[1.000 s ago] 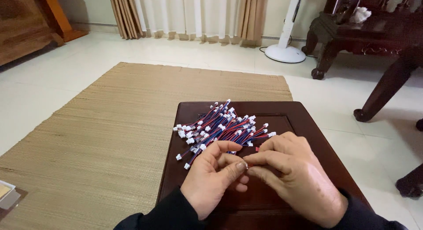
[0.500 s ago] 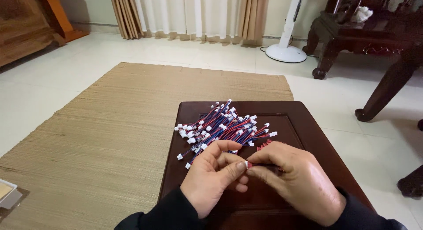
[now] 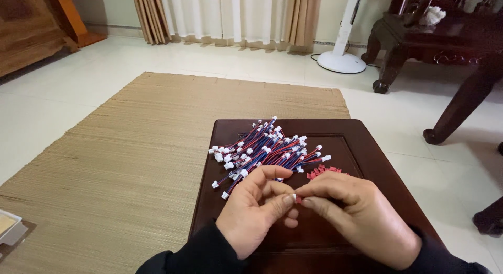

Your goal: Assembling electrical wire harnesses by attaching small connectors and adjusting audio equipment settings

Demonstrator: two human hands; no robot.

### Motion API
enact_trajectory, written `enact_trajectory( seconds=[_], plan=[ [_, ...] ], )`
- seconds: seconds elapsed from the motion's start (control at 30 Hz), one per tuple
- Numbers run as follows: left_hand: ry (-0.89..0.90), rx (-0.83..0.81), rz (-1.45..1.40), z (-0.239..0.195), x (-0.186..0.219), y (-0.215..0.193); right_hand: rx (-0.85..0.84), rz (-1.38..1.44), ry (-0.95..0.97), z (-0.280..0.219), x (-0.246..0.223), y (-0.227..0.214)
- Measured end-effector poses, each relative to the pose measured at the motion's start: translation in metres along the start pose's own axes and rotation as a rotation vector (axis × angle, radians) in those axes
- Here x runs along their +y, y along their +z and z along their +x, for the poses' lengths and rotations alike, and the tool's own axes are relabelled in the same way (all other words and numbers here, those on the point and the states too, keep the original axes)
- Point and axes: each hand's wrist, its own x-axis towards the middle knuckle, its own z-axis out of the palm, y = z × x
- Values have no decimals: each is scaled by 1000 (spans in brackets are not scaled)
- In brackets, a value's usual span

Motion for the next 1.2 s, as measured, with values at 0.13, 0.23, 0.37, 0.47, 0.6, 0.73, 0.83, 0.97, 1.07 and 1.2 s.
enact_trajectory(
  seconds=[0.13,0.23,0.37,0.47,0.6,0.73,0.83,0.97,1.07,1.2],
  plan=[
    [18,-2,97,-7,12,10,-49,98,181,0,6,-4],
    [114,-51,146,-10,9,10,-74,116,286,1,2,-5],
    [146,-77,160,-12,9,12,-103,122,360,0,1,-7],
    [162,-78,227,-14,11,14,-90,148,250,-2,3,-5],
    [177,-59,296,-16,13,16,-69,121,312,-4,3,-1],
    [186,-51,319,-13,10,12,-20,123,355,-2,3,8],
    [137,1,330,-14,10,13,-4,116,270,-1,2,7],
    [224,-82,289,-5,-3,2,50,125,77,-5,-7,-2],
    [237,-16,336,-3,-4,-10,17,124,55,-10,-22,-14],
    [314,237,610,-6,-10,-33,19,-143,-36,-17,-34,-37]
  ],
)
